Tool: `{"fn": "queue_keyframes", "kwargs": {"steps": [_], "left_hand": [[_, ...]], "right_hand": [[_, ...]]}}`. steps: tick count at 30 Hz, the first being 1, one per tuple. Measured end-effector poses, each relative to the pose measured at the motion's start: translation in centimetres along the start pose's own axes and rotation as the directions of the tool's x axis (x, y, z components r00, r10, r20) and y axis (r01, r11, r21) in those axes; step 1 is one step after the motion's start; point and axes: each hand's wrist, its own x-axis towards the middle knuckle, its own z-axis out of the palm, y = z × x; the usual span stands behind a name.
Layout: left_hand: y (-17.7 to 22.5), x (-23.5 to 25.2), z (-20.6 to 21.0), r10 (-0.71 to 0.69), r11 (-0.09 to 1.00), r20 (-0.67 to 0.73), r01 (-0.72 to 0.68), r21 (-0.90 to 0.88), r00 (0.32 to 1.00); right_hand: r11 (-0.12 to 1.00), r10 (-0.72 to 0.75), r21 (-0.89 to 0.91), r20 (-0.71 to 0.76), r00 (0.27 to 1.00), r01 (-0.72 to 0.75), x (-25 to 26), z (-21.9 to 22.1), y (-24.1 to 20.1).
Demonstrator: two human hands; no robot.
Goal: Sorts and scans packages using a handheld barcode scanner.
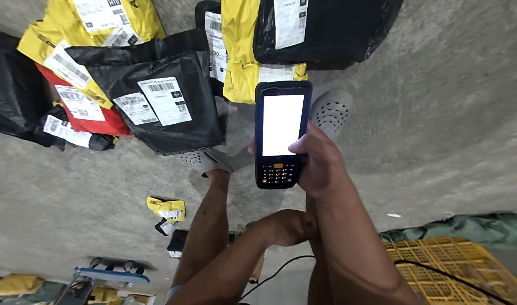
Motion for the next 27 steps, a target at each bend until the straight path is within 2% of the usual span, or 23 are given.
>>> {"fn": "queue_keyframes", "kwargs": {"steps": [3,6,9,16,18,22,27], "left_hand": [[0.05,0.08,0.05,-0.004,1.0,0.0,0.004,0.008,1.0],[-0.07,0.25,0.14,-0.02,1.0,0.01,0.02,0.017,1.0],[-0.25,0.33,0.28,-0.009,1.0,0.002,0.009,0.013,1.0],[-0.04,0.31,0.35,-0.001,0.999,0.001,0.001,0.038,1.0],[-0.08,0.38,0.36,-0.007,0.999,0.008,0.007,0.04,1.0],[-0.05,0.4,0.5,-0.026,0.999,0.005,0.026,0.031,1.0],[-0.05,0.49,0.7,-0.035,0.999,-0.004,0.035,0.041,0.999]], "right_hand": [[1.0,0.009,0.003,-0.005,1.0,-0.009,-0.03,-0.13,-0.01],[0.998,0.054,0.045,-0.078,0.995,-0.051,0.02,0.18,-0.07],[0.997,0.033,0.076,-0.07,0.997,-0.028,0.23,0.23,-0.03],[1.0,-0.004,-0.023,-0.065,0.998,0.002,-0.14,0.13,-0.11],[0.998,0.003,-0.058,-0.114,0.993,-0.01,-0.1,0.33,-0.1],[0.997,0.068,-0.015,-0.114,0.991,-0.07,0.02,-0.02,0.16],[0.999,0.02,-0.037,-0.113,0.993,-0.025,-0.36,0.27,-0.06]]}}
